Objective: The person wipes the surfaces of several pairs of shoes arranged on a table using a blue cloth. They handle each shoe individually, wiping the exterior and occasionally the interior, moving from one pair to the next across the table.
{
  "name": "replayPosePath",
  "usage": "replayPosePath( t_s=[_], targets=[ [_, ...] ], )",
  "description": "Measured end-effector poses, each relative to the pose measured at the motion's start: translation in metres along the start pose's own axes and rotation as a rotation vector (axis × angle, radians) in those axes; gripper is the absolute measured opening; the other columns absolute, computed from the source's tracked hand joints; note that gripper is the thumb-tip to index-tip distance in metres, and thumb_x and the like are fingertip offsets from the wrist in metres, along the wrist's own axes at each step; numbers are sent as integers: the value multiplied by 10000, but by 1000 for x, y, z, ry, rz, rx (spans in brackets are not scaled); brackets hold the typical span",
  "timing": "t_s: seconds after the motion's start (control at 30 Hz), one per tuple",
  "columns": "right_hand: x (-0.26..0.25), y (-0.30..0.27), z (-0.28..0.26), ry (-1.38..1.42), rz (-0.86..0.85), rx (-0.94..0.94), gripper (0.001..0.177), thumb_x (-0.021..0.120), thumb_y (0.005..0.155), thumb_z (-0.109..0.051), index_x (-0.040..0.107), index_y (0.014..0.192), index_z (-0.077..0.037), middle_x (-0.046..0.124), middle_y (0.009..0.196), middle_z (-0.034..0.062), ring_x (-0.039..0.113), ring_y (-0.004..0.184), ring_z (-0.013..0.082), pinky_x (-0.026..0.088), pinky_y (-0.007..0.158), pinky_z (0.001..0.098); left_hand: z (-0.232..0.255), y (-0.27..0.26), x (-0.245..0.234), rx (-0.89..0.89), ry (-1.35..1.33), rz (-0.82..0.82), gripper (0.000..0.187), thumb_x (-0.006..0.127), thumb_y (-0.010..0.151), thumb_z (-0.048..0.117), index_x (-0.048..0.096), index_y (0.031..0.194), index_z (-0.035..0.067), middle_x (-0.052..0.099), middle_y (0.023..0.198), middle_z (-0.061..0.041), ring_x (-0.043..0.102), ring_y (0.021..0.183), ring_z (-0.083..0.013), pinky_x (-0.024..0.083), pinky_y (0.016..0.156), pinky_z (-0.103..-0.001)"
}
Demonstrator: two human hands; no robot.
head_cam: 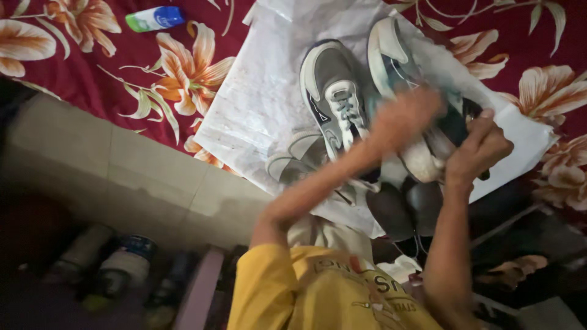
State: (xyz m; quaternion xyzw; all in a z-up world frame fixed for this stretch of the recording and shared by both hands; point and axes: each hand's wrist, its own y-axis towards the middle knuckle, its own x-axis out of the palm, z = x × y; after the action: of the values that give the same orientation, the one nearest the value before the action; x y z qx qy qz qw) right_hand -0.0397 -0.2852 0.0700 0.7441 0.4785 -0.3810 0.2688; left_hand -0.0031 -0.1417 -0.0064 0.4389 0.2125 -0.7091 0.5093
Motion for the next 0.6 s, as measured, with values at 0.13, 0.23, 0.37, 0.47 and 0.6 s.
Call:
replayPosePath(
  t_s=[0.13, 0.23, 0.37, 0.47, 0.6],
  targets=[
    [3, -12, -8, 11, 45, -206, 551, 435, 1208, -181, 673, 784, 77, 685, 834, 201, 660, 780, 357, 508, 753, 471, -81, 48, 17, -340, 79, 49, 482, 610, 936, 54, 532, 1405, 132, 630, 1192, -82, 677, 903, -237, 563, 658, -372],
    [-1, -12, -22, -32, 26, -165, 501, 447, 1195, -174, 648, 804, 67, 665, 825, 207, 644, 773, 385, 480, 742, 493, -7, -5, 3, -250, -90, 178, 445, 615, 920, 82, 561, 1360, 111, 607, 1293, -119, 674, 947, -288, 555, 734, -411],
    [-1, -10, -23, -68, 28, -147, 466, 474, 1190, -148, 676, 842, 88, 673, 870, 225, 628, 786, 407, 440, 721, 500, 24, -30, -10, 95, -211, 52, 323, 664, 900, 101, 674, 1222, 122, 605, 1311, -183, 676, 946, -295, 547, 665, -419],
    [3, -14, -26, -3, 43, -169, 493, 504, 1208, -163, 607, 792, 81, 627, 799, 225, 606, 735, 398, 454, 708, 504, -83, 53, 11, -299, 50, 54, 417, 639, 932, 89, 574, 1344, 105, 618, 1156, -110, 664, 992, -268, 569, 664, -396],
    [6, -19, -29, -2, 24, -215, 518, 483, 1214, -160, 572, 765, 83, 585, 757, 221, 562, 707, 391, 438, 718, 501, -66, 42, 14, -327, -42, 279, 447, 610, 879, 87, 550, 1322, 101, 619, 1240, -113, 683, 1001, -306, 580, 679, -379]
  ],
)
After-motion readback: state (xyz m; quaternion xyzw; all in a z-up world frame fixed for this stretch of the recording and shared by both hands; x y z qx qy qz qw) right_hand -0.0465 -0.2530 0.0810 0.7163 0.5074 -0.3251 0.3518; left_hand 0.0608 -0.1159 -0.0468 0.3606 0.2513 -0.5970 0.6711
